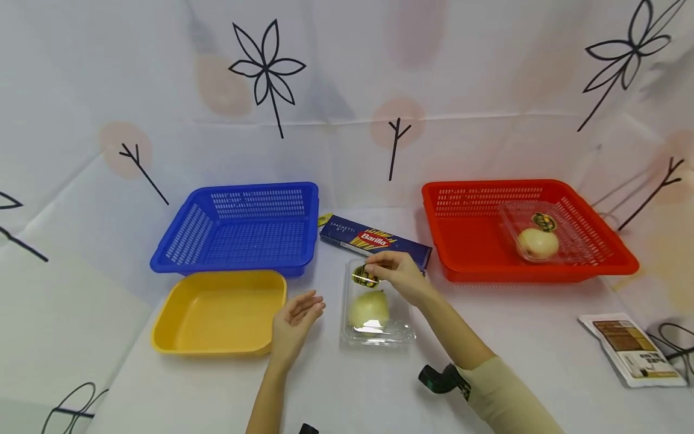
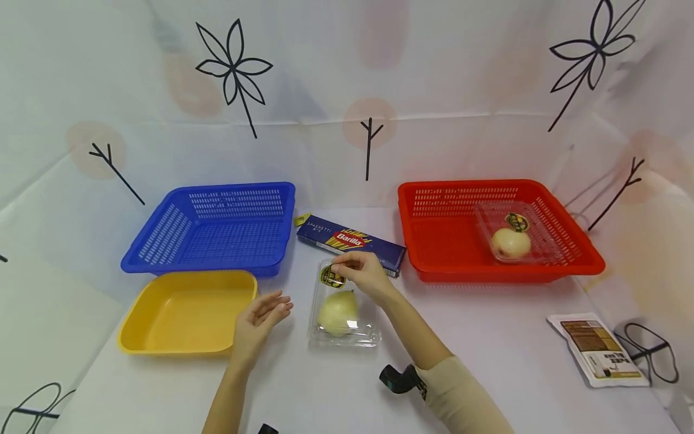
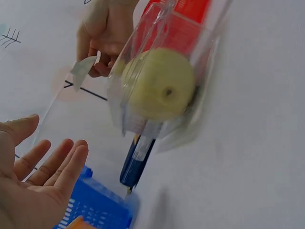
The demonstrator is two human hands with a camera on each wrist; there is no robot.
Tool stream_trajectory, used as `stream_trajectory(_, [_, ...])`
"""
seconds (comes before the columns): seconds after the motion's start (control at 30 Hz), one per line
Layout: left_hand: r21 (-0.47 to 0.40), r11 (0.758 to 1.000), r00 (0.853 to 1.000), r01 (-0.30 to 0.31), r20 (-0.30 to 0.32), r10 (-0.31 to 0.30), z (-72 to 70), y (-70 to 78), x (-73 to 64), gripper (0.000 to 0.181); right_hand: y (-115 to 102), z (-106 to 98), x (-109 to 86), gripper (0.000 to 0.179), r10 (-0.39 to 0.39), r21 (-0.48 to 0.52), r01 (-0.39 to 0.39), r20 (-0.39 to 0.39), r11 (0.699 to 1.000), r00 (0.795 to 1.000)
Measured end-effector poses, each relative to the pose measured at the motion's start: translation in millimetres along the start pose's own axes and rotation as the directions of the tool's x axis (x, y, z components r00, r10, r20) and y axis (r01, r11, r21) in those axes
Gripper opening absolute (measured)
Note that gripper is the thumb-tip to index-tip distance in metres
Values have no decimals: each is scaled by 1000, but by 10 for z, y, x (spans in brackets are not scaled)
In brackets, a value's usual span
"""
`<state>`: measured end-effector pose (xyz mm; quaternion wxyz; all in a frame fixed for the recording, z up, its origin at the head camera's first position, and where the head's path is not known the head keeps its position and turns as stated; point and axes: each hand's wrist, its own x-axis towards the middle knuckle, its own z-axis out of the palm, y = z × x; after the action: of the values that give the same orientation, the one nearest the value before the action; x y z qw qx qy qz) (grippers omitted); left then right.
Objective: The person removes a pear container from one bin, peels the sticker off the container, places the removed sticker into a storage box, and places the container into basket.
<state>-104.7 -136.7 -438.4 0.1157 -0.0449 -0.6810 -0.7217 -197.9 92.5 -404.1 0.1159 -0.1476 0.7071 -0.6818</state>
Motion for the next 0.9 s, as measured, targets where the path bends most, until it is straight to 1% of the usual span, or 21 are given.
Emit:
stream_trajectory(0.07, [-17, 998, 997, -68, -35, 67, -135, 66, -30, 27, 5, 64, 34, 23, -4, -15, 4, 20, 1000, 1000])
stream_trajectory(0.1, [-21, 995, 993, -100, -65, 99, -212, 87, -40, 25, 6, 100, 52, 23, -4, -23, 5, 30, 1000, 1000])
stream_trajectory(0.17, [-22, 987, 978, -162, -138, 158, -382, 120, -51, 22, 6, 173, 89, 22, -8, -43, 10, 52, 999, 999])
stream_trajectory(0.2, [-12, 983, 967, -185, -181, 180, -471, 135, -54, 23, 1, 210, 110, 22, -7, -54, 11, 60, 998, 998])
stream_trajectory(0.23, [16, 979, 953, -203, -226, 201, -563, 143, -53, 24, -2, 246, 131, 22, -4, -60, 9, 67, 998, 998])
stream_trajectory(0.3, [106, 973, 919, -207, -320, 230, -744, 164, -48, 24, -17, 320, 174, 21, 6, -79, 0, 77, 997, 997])
stream_trajectory(0.37, [235, 957, 879, -168, -403, 253, -919, 184, -41, 22, -31, 398, 217, 20, 20, -95, -12, 82, 995, 996])
stream_trajectory(0.4, [308, 942, 860, -133, -438, 264, -1003, 189, -35, 22, -31, 438, 241, 20, 23, -98, -14, 85, 995, 996])
stream_trajectory(0.47, [430, 901, 823, -58, -490, 287, -1163, 186, -17, 26, -30, 520, 284, 19, 30, -103, -21, 92, 994, 995])
stream_trajectory(0.53, [511, 860, 794, 2, -523, 309, -1313, 168, 15, 27, -33, 606, 318, 19, 35, -101, -25, 108, 995, 994])
stream_trajectory(0.6, [557, 829, 772, 43, -545, 326, -1437, 152, 55, 28, -29, 688, 345, 19, 38, -97, -25, 127, 995, 991])
stream_trajectory(0.63, [571, 819, 764, 53, -552, 335, -1490, 146, 75, 28, -28, 727, 355, 19, 40, -92, -28, 137, 995, 990])
stream_trajectory(0.67, [583, 810, 758, 61, -555, 343, -1537, 141, 94, 29, -27, 764, 361, 18, 44, -90, -31, 146, 995, 988])
stream_trajectory(0.7, [594, 802, 755, 64, -554, 350, -1578, 137, 110, 28, -25, 801, 367, 18, 43, -91, -29, 155, 995, 987])
stream_trajectory(0.73, [602, 796, 754, 62, -551, 358, -1611, 134, 123, 28, -18, 834, 373, 18, 37, -92, -22, 164, 996, 986])
stream_trajectory(0.77, [610, 790, 760, 60, -541, 360, -1634, 135, 130, 28, -12, 867, 378, 17, 27, -93, -11, 171, 996, 985])
stream_trajectory(0.8, [619, 783, 772, 57, -525, 359, -1647, 137, 133, 27, -4, 899, 382, 16, 16, -94, 1, 177, 996, 984])
stream_trajectory(0.83, [621, 782, 786, 50, -508, 353, -1647, 142, 129, 26, 2, 930, 383, 16, 8, -94, 10, 182, 996, 983])
stream_trajectory(0.87, [622, 782, 802, 42, -487, 344, -1631, 149, 119, 25, 8, 963, 383, 16, 2, -96, 17, 189, 995, 982])
stream_trajectory(0.9, [618, 786, 822, 36, -465, 329, -1600, 160, 105, 25, 14, 993, 383, 16, -2, -91, 20, 196, 996, 981])
